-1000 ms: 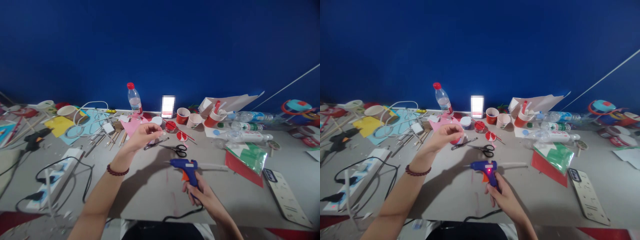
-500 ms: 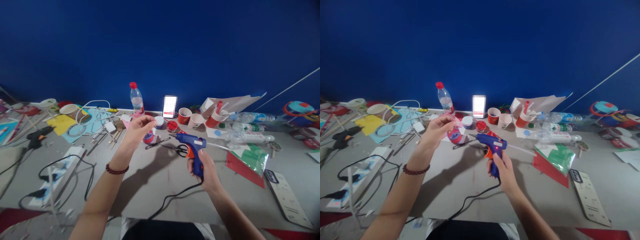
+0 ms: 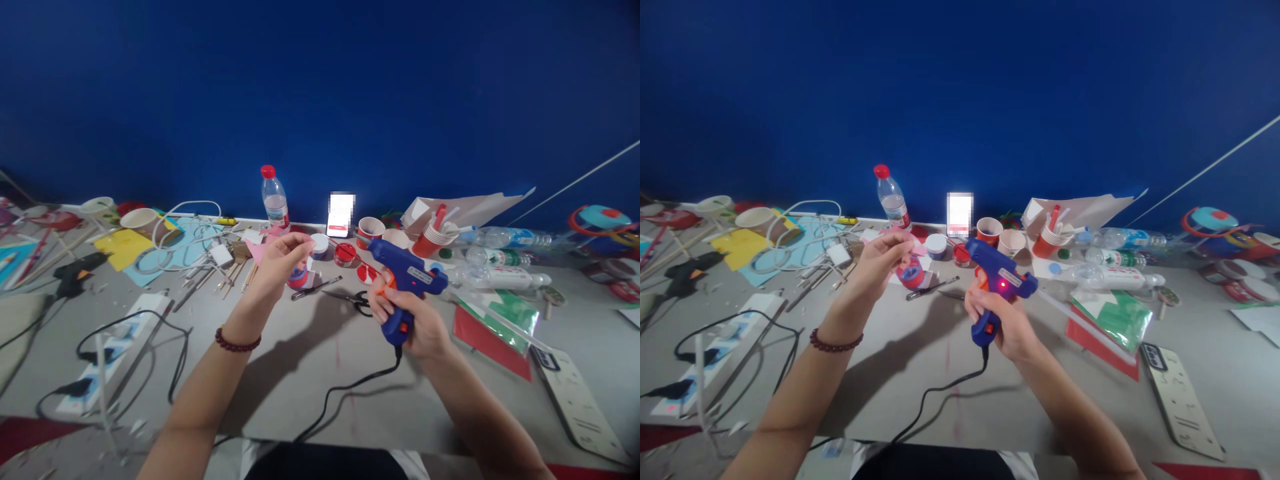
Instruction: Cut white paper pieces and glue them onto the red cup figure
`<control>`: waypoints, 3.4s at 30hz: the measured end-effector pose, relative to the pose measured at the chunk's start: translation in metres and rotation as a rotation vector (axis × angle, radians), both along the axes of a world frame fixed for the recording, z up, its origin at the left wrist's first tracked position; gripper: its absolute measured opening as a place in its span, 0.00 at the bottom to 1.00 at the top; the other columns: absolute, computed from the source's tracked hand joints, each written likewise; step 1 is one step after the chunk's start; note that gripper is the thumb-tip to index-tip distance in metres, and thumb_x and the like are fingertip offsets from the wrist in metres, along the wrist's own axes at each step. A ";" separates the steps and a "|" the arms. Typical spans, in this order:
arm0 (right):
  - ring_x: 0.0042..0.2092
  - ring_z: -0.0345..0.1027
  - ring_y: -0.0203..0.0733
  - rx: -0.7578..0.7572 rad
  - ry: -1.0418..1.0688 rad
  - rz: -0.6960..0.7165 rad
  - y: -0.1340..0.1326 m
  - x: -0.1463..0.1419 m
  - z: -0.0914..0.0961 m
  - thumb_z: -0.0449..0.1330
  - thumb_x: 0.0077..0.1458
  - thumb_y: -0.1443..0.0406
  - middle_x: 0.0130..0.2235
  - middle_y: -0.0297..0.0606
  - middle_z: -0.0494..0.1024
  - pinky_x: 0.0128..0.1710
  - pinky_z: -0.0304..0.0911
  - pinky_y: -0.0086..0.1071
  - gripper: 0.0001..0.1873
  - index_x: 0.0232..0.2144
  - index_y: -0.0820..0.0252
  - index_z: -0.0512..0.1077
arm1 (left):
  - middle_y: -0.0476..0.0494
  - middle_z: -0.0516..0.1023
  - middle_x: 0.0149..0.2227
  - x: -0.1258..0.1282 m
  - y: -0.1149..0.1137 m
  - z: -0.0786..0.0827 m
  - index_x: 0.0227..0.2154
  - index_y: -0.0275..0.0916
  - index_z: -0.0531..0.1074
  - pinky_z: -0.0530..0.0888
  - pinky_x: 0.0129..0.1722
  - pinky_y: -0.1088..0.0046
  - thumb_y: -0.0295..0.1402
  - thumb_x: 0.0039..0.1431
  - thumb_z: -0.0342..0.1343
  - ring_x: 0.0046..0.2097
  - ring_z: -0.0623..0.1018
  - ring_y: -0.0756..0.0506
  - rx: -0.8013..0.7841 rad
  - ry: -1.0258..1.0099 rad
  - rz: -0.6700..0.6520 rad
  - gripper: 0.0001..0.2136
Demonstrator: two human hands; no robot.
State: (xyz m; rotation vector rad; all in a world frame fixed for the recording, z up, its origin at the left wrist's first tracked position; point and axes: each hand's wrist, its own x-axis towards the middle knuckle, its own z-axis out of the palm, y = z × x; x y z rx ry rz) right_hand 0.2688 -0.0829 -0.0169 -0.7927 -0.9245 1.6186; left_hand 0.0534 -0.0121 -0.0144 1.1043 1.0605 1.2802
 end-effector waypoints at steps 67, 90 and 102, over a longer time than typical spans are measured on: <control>0.19 0.59 0.35 0.005 -0.164 0.121 0.002 0.005 -0.028 0.63 0.49 0.53 0.17 0.29 0.66 0.21 0.57 0.30 0.16 0.28 0.59 0.70 | 0.54 0.67 0.21 0.027 -0.023 0.008 0.18 0.36 0.68 0.64 0.23 0.81 0.36 0.45 0.67 0.22 0.63 0.57 -0.410 -0.274 -0.216 0.14; 0.20 0.60 0.32 0.009 -0.238 0.036 -0.003 0.006 -0.028 0.65 0.50 0.51 0.17 0.28 0.66 0.21 0.60 0.27 0.19 0.30 0.61 0.69 | 0.52 0.70 0.23 0.027 -0.022 -0.002 0.26 0.36 0.75 0.57 0.20 0.81 0.37 0.44 0.68 0.20 0.61 0.59 -0.163 -0.170 -0.042 0.11; 0.22 0.61 0.35 -0.018 -0.530 -0.061 -0.012 0.005 -0.025 0.62 0.51 0.51 0.19 0.30 0.67 0.23 0.61 0.31 0.18 0.27 0.60 0.69 | 0.56 0.63 0.16 0.032 -0.026 0.000 0.23 0.37 0.74 0.55 0.18 0.80 0.33 0.44 0.67 0.19 0.59 0.57 -0.027 -0.110 0.031 0.08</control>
